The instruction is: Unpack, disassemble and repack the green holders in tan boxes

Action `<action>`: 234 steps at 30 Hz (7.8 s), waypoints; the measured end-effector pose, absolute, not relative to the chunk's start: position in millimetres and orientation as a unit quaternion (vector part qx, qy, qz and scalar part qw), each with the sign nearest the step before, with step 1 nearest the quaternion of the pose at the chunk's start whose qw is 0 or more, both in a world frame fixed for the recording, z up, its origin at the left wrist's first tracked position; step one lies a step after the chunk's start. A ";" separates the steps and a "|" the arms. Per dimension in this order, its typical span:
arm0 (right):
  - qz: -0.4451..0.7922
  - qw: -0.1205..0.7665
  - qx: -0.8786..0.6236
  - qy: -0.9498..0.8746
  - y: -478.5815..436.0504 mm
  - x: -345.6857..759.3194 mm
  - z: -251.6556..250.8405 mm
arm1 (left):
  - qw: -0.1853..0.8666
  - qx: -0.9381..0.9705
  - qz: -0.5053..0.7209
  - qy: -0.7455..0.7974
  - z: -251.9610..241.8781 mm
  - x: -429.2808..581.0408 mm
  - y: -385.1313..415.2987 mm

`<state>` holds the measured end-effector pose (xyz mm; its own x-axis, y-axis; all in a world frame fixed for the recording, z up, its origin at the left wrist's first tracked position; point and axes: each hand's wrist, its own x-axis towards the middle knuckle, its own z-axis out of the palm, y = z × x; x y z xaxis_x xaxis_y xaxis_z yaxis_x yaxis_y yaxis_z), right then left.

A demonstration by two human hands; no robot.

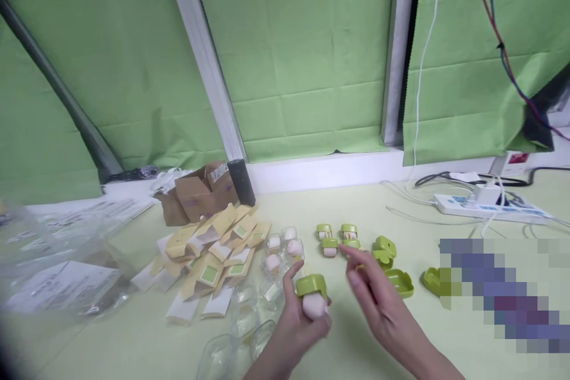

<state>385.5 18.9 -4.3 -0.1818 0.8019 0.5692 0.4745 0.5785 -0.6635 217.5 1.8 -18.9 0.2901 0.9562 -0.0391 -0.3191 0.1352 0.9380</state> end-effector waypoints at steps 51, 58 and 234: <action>0.363 0.435 -0.487 -0.665 30.3 378.1 -5.0 | 0.501 0.560 0.489 0.443 -9.0 220.8 36.4; 0.328 0.454 -0.454 -0.693 31.6 376.9 -7.7 | 0.575 0.505 0.489 0.418 -8.3 219.4 29.6; 0.386 0.393 -0.395 -0.735 28.9 379.3 -3.2 | 0.608 0.444 0.446 0.484 -31.7 216.9 12.3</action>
<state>379.3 28.9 -3.2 -0.3794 0.8843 0.2721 0.2777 0.3893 -0.8783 216.9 12.3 -31.7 0.1327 0.9724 -0.1919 -0.1126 0.2071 0.9718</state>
